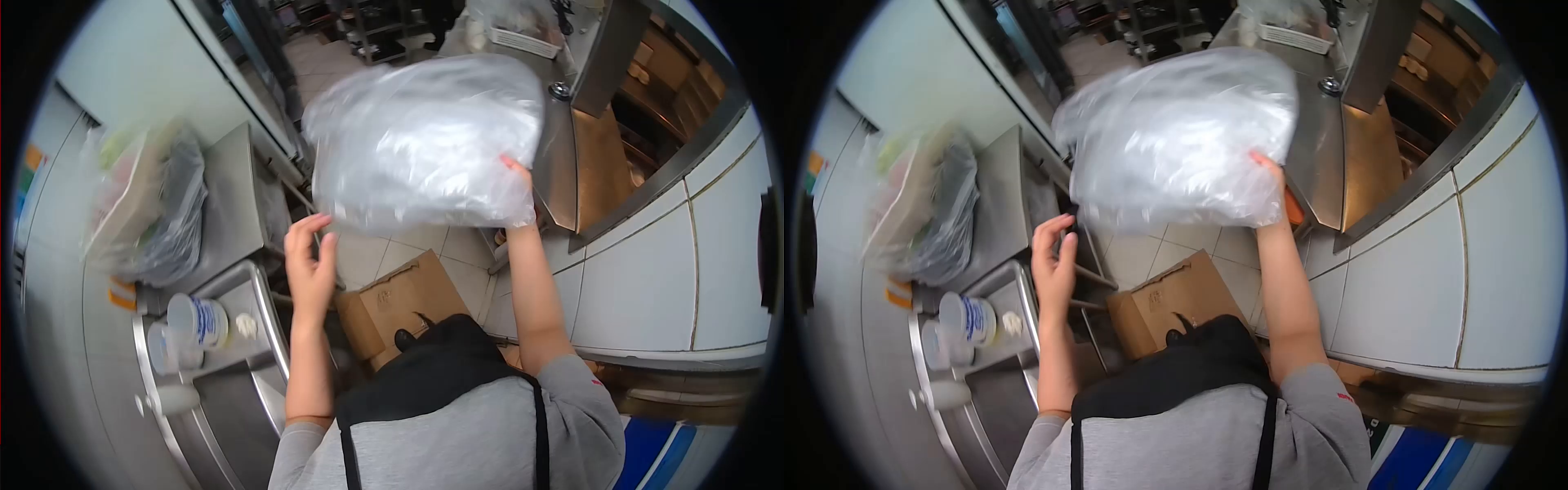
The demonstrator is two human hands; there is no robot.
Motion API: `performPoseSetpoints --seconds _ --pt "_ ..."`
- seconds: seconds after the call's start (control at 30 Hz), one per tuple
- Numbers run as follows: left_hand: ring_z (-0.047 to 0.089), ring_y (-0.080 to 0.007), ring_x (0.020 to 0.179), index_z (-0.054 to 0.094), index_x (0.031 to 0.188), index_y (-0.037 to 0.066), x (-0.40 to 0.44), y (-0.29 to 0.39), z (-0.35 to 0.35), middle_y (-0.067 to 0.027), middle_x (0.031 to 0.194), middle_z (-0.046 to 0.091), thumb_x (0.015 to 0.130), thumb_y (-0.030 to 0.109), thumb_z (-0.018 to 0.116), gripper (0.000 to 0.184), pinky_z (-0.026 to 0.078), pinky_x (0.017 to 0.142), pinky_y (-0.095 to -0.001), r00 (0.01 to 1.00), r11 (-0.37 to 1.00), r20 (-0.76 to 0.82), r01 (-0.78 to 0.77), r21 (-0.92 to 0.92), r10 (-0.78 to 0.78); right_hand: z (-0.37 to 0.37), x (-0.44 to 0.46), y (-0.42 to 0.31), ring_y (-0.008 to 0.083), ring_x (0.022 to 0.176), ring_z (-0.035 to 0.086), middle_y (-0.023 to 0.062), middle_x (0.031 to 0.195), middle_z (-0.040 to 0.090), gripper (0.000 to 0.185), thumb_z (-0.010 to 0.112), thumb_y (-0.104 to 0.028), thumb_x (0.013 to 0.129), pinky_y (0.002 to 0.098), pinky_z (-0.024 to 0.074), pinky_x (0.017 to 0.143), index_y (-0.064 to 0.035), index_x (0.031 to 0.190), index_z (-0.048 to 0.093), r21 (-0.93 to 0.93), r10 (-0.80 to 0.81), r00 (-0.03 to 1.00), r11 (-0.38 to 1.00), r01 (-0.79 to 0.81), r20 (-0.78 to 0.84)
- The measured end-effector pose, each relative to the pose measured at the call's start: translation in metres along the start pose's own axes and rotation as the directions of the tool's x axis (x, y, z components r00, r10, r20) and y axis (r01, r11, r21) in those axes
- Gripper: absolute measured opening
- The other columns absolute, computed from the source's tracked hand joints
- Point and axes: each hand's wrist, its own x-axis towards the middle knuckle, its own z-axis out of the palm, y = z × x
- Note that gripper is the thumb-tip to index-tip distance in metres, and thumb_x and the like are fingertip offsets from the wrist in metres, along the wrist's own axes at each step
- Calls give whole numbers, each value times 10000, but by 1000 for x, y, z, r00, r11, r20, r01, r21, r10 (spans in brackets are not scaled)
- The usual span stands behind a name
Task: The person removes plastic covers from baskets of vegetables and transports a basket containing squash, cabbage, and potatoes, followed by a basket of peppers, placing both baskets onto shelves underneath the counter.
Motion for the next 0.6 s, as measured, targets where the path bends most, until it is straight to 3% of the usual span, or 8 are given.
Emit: performPoseSetpoints --seconds 0.07,0.2,0.37,0.47,0.57,0.6 --pt "459 -277 1046 582 985 42 42 2 41 -111 1081 526 770 71 570 217 341 921 -348 986 989 71 -149 -1 149 -6 13 -27 242 810 617 124 897 628 330 455 -223 845 343 493 769 41 1015 558 -137 -305 929 950 281 -212" --pt "378 -331 1172 550 1086 65 113 36 137 -130 1191 467 758 97 608 335 307 970 -405 870 894 206 -435 -105 447 -29 15 -57 257 918 589 145 1008 602 392 420 -262 862 360 466 831 44 1082 529 -42 -577 789 812 582 -211" --pt "238 -364 1270 448 1238 129 170 68 264 -142 1338 330 787 273 594 496 202 1022 -501 669 744 336 -637 -202 663 -74 26 -77 263 965 567 151 1050 582 411 421 -274 854 374 449 856 37 1105 515 -12 -596 745 783 622 -300" --pt "171 -386 1292 398 1293 196 209 78 341 -137 1393 253 813 377 540 532 138 1012 -575 575 657 375 -742 -134 727 -99 32 -87 266 993 553 154 1076 571 423 421 -281 849 383 438 871 33 1119 506 5 -548 753 808 590 -366" --pt "137 -400 1299 355 1325 239 240 47 430 -128 1415 218 834 436 487 545 121 990 -621 649 728 433 -685 -27 626 -128 16 -94 272 1028 536 160 1105 557 438 422 -293 841 393 424 891 25 1133 500 23 -482 725 825 565 -492" --pt "125 -407 1300 345 1331 238 236 28 460 -126 1419 209 840 447 470 548 121 985 -629 639 745 489 -666 -33 594 -158 2 -94 275 1036 528 159 1123 544 467 427 -311 834 396 418 896 22 1157 481 150 -500 733 770 620 -462"
